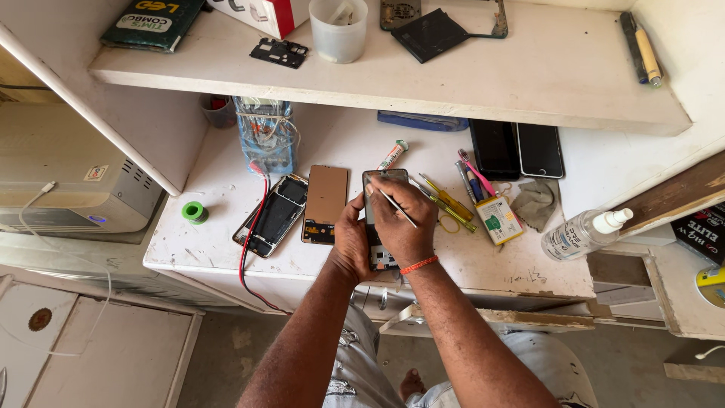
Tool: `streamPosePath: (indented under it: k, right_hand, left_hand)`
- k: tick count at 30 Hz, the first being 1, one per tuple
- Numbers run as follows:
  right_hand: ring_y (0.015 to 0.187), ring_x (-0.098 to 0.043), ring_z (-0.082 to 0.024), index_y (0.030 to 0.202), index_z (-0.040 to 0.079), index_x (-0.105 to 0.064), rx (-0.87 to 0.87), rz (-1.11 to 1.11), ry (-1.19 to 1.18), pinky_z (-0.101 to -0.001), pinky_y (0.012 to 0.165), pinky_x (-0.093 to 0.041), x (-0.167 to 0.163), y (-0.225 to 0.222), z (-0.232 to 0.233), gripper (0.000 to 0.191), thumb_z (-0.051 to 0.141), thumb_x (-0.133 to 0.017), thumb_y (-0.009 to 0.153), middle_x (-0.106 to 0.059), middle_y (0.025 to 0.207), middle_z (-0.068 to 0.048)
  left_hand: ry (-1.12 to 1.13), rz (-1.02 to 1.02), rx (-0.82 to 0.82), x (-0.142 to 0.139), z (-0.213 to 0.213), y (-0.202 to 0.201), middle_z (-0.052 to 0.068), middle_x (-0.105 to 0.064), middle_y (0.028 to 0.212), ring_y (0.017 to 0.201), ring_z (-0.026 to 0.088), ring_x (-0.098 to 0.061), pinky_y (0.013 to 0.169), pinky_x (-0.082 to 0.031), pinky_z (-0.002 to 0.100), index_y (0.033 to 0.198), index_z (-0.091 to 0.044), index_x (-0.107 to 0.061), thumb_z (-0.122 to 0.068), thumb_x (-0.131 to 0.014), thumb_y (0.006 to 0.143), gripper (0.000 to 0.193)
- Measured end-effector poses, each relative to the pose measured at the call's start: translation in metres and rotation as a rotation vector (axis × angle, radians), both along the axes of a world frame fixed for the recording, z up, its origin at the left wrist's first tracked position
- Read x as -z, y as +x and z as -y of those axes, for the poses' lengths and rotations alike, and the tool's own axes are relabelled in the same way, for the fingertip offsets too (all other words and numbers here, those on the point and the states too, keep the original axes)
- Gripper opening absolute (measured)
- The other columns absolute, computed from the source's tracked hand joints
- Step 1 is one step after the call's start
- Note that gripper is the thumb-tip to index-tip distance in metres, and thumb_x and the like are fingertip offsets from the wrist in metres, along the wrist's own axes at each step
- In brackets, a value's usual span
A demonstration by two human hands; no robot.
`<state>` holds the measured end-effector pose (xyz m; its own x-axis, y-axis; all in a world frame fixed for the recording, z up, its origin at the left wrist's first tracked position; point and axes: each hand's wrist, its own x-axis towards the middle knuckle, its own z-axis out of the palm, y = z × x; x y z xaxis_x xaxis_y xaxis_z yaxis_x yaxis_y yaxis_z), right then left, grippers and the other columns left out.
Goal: The person holds a disassembled phone frame and scrapes old adhesive and residue from its edges using a small metal pry tool. They then brush the frame and internal surface with a pink brush, and finally hold up the phone showing its exposed internal components.
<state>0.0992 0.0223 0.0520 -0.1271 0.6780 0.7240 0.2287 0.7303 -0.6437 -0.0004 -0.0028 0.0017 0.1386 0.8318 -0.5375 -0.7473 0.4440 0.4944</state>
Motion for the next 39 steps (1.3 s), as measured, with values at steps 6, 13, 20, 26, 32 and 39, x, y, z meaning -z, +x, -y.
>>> streamPosePath:
  k: [6, 13, 20, 26, 32, 39]
  right_hand:
    - [0.099, -0.077, -0.015, 0.110, 0.000, -0.074, -0.027, -0.123, -0.036, -0.0272, 0.086, -0.064, 0.002, 0.001, -0.002, 0.016, -0.001, -0.073, 0.095, -0.078, 0.106, -0.012]
    - [0.083, -0.073, -0.012, 0.104, 0.001, -0.074, 0.080, -0.137, -0.106, -0.0250, 0.073, -0.060, 0.008, 0.007, 0.007, 0.012, -0.001, -0.077, 0.093, -0.077, 0.095, -0.009]
    - [0.091, -0.074, -0.013, 0.106, 0.002, -0.072, 0.075, -0.128, -0.074, -0.0253, 0.078, -0.061, 0.009, 0.005, 0.004, 0.013, -0.001, -0.076, 0.094, -0.076, 0.100, -0.009]
    - [0.093, -0.075, -0.014, 0.107, 0.002, -0.072, 0.075, -0.133, -0.080, -0.0257, 0.080, -0.062, 0.010, 0.004, 0.003, 0.013, -0.001, -0.076, 0.094, -0.076, 0.103, -0.010]
    - [0.091, -0.075, -0.014, 0.105, 0.002, -0.071, 0.118, -0.120, -0.053, -0.0255, 0.078, -0.062, 0.010, 0.004, 0.004, 0.012, -0.001, -0.076, 0.094, -0.076, 0.103, -0.010]
    - [0.089, -0.074, -0.013, 0.105, 0.002, -0.071, 0.112, -0.128, -0.056, -0.0244, 0.075, -0.062, 0.012, 0.003, 0.003, 0.012, -0.003, -0.075, 0.094, -0.075, 0.101, -0.009]
  left_hand:
    - [0.035, 0.068, 0.004, 0.005, -0.001, 0.001, 0.015, -0.076, 0.099, 0.087, 0.028, -0.072, 0.074, -0.061, 0.044, 0.121, -0.005, -0.070, -0.070, -0.054, 0.082, 0.077]
    - [0.076, 0.099, 0.032, 0.008, -0.001, 0.001, 0.017, -0.075, 0.100, 0.085, 0.029, -0.071, 0.070, -0.060, 0.042, 0.120, 0.001, -0.071, -0.072, -0.054, 0.087, 0.083]
    - [0.030, 0.073, 0.027, 0.002, 0.000, 0.001, 0.018, -0.074, 0.103, 0.089, 0.029, -0.071, 0.073, -0.060, 0.043, 0.123, 0.001, -0.068, -0.075, -0.052, 0.083, 0.087]
    - [0.033, 0.062, 0.035, 0.004, -0.001, 0.001, 0.022, -0.072, 0.111, 0.096, 0.031, -0.072, 0.077, -0.061, 0.045, 0.128, 0.004, -0.066, -0.083, -0.051, 0.078, 0.101]
    - [0.072, 0.049, 0.018, 0.004, -0.001, 0.001, 0.019, -0.071, 0.115, 0.099, 0.029, -0.069, 0.078, -0.060, 0.043, 0.131, -0.005, -0.066, -0.083, -0.054, 0.078, 0.095]
    - [0.066, 0.022, 0.007, -0.004, 0.000, 0.003, 0.019, -0.070, 0.121, 0.106, 0.030, -0.068, 0.082, -0.060, 0.047, 0.133, -0.011, -0.066, -0.081, -0.054, 0.077, 0.091]
